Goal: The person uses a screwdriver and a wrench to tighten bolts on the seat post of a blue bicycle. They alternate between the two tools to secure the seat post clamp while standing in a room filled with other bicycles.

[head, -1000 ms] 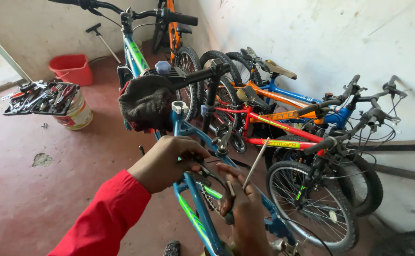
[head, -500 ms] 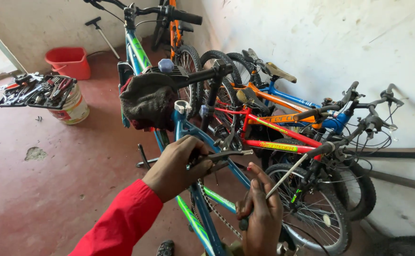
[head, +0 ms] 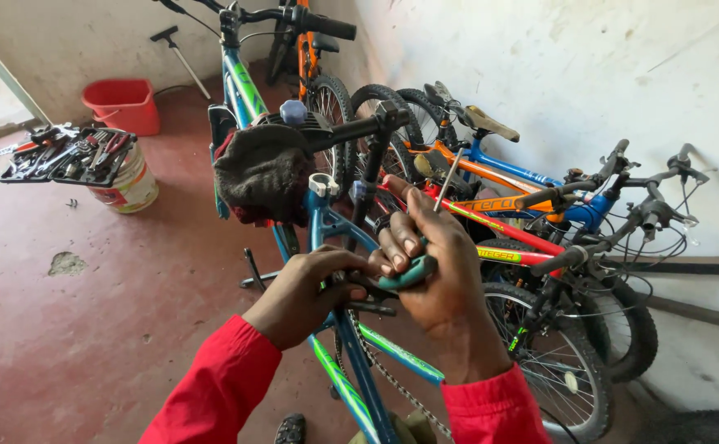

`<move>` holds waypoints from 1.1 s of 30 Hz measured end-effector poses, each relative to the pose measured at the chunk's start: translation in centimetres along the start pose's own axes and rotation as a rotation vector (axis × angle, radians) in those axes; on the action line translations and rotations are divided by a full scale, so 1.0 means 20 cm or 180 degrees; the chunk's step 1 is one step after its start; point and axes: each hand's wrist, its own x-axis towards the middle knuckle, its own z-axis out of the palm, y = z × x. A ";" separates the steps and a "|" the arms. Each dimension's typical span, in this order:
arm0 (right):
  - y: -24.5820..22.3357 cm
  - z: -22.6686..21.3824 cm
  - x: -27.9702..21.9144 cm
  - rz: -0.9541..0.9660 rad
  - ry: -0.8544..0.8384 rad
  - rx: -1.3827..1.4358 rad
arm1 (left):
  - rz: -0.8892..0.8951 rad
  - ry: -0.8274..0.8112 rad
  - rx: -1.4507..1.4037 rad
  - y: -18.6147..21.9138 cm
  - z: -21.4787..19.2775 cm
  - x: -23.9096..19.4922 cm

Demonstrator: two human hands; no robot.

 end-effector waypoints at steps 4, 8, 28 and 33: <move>0.02 -0.05 0.10 -0.0079 -0.0165 -0.0096 | -0.0058 0.0543 -0.0216 -0.09 0.08 -0.02; 0.01 -0.04 0.16 0.0050 -0.0099 0.0051 | -0.0189 0.0609 -0.0280 -0.11 0.11 -0.03; 0.14 -0.02 0.27 -0.0166 0.1424 -0.1391 | 0.0191 0.1493 -0.0167 0.03 0.14 -0.03; 0.13 -0.08 0.21 -0.0670 0.1965 -0.1955 | 0.0603 0.1734 0.0165 0.03 0.17 -0.02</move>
